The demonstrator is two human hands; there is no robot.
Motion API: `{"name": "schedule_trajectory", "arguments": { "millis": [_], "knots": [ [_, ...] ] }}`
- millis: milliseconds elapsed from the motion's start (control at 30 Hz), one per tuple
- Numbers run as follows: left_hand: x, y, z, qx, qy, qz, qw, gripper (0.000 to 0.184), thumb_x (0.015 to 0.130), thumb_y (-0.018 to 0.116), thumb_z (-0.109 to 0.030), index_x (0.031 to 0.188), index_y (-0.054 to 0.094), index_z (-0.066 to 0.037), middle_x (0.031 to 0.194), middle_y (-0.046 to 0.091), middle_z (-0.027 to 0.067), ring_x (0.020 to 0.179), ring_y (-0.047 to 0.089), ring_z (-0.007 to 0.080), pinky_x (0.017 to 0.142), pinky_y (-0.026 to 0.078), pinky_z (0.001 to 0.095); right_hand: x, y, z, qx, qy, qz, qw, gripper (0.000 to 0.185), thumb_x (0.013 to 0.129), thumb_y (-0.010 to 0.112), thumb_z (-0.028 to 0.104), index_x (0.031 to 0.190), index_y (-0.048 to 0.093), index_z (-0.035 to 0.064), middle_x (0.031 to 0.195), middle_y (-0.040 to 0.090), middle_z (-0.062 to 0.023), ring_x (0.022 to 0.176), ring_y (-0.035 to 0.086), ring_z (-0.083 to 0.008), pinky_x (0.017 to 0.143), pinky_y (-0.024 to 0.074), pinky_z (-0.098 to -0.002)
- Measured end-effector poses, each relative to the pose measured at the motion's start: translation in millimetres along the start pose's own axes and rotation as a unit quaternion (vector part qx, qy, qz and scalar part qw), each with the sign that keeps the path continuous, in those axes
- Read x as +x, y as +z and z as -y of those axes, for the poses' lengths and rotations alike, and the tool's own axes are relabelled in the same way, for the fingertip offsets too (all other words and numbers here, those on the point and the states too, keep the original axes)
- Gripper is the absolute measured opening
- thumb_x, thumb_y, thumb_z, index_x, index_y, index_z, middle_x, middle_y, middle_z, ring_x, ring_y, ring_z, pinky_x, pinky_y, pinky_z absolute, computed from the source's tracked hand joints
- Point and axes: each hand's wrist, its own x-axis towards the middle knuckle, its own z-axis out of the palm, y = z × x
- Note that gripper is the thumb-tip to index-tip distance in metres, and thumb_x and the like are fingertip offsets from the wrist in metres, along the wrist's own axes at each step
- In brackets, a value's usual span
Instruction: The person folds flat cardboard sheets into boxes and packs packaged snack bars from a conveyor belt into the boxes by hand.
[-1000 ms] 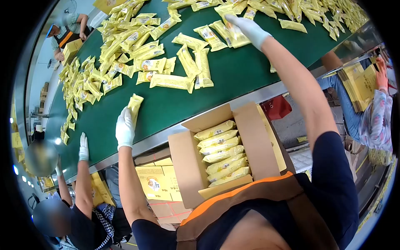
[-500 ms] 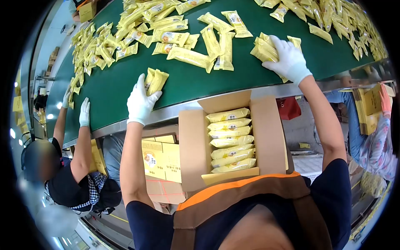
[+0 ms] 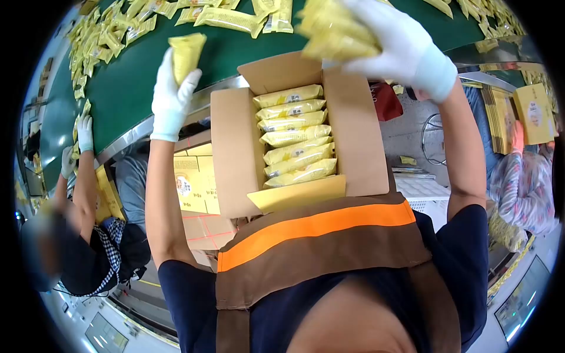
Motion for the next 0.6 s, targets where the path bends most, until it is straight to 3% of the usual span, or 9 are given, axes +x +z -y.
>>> {"name": "schedule_trajectory", "arguments": {
  "millis": [33, 67, 200, 233, 267, 333, 433, 467, 600],
  "knots": [
    [-4, -8, -16, -0.132, -0.040, -0.019, 0.990, 0.062, 0.091, 0.066, -0.029, 0.140, 0.042, 0.000, 0.121, 0.061, 0.0140, 0.104, 0.061, 0.0231, 0.089, 0.050, 0.0349, -7, 9, 8, -0.113, -0.070, -0.026, 0.991, 0.071, 0.068, 0.076, 0.027, 0.133, 0.052, 0.0111, 0.103, 0.063, -0.0165, 0.096, 0.062, -0.0341, 0.085, 0.0495, -0.0418],
    [-4, -19, -40, -0.208, -0.098, -0.014, 0.973, 0.059, 0.092, 0.064, -0.026, 0.139, 0.042, 0.001, 0.121, 0.061, 0.0103, 0.104, 0.058, 0.0149, 0.089, 0.048, 0.0304, -7, 16, 32, -0.117, -0.105, 0.035, 0.987, 0.071, 0.064, 0.077, 0.024, 0.129, 0.054, 0.0098, 0.096, 0.060, -0.0128, 0.090, 0.061, -0.0315, 0.078, 0.0495, -0.0419],
    [-3, -38, -100, -0.407, -0.062, 0.174, 0.895, 0.064, 0.089, 0.066, -0.022, 0.142, 0.039, 0.002, 0.123, 0.059, 0.0101, 0.109, 0.056, 0.0161, 0.097, 0.044, 0.0302, -1, 95, 95, -0.070, -0.082, 0.287, 0.952, 0.065, 0.072, 0.074, 0.043, 0.122, 0.054, 0.0055, 0.098, 0.064, -0.0141, 0.093, 0.065, -0.0317, 0.076, 0.0524, -0.0443],
    [-5, -35, -113, -0.420, -0.024, 0.222, 0.879, 0.065, 0.089, 0.066, -0.022, 0.143, 0.039, 0.002, 0.124, 0.058, 0.0106, 0.111, 0.055, 0.0172, 0.099, 0.042, 0.0308, 0, 122, 101, -0.070, -0.043, 0.323, 0.943, 0.070, 0.073, 0.072, 0.050, 0.122, 0.053, 0.0029, 0.102, 0.065, -0.0161, 0.096, 0.065, -0.0341, 0.077, 0.0531, -0.0453],
    [-11, -24, -117, -0.420, -0.014, 0.243, 0.874, 0.068, 0.089, 0.065, -0.023, 0.144, 0.036, 0.004, 0.129, 0.056, 0.0142, 0.116, 0.054, 0.0185, 0.102, 0.040, 0.0304, -13, 138, 100, -0.071, -0.050, 0.260, 0.962, 0.069, 0.076, 0.072, 0.053, 0.118, 0.056, 0.0002, 0.105, 0.065, -0.0161, 0.097, 0.065, -0.0326, 0.081, 0.0528, -0.0430],
    [-18, -2, -115, -0.191, 0.100, 0.272, 0.938, 0.070, 0.086, 0.066, -0.024, 0.147, 0.036, -0.005, 0.127, 0.057, 0.0159, 0.116, 0.057, 0.0280, 0.099, 0.044, 0.0362, -35, 147, 105, -0.076, -0.061, 0.159, 0.982, 0.074, 0.074, 0.074, 0.053, 0.121, 0.055, -0.0006, 0.110, 0.062, -0.0166, 0.103, 0.062, -0.0318, 0.086, 0.0501, -0.0426],
    [-32, 34, -119, 0.077, 0.131, 0.304, 0.941, 0.072, 0.083, 0.068, -0.027, 0.147, 0.037, -0.014, 0.121, 0.056, 0.0163, 0.110, 0.056, 0.0362, 0.095, 0.047, 0.0430, -63, 127, 106, -0.039, -0.103, 0.071, 0.991, 0.064, 0.082, 0.069, 0.044, 0.125, 0.053, -0.0016, 0.120, 0.058, -0.0179, 0.113, 0.056, -0.0317, 0.096, 0.0434, -0.0425],
    [-36, 42, -109, 0.121, 0.216, 0.273, 0.929, 0.071, 0.083, 0.069, -0.028, 0.146, 0.038, -0.014, 0.114, 0.057, 0.0139, 0.104, 0.058, 0.0338, 0.089, 0.048, 0.0435, -70, 118, 103, -0.015, -0.116, 0.072, 0.991, 0.061, 0.084, 0.067, 0.040, 0.127, 0.053, -0.0014, 0.122, 0.057, -0.0190, 0.115, 0.055, -0.0331, 0.098, 0.0424, -0.0439],
    [-55, 41, -98, 0.110, 0.220, 0.262, 0.933, 0.068, 0.089, 0.061, -0.042, 0.146, 0.040, -0.011, 0.126, 0.057, 0.0167, 0.109, 0.056, 0.0368, 0.096, 0.045, 0.0446, -87, 75, 74, 0.115, -0.099, 0.070, 0.986, 0.031, 0.089, 0.058, 0.015, 0.118, 0.059, 0.0051, 0.126, 0.058, -0.0191, 0.117, 0.054, -0.0355, 0.098, 0.0442, -0.0479]
  ]
}}
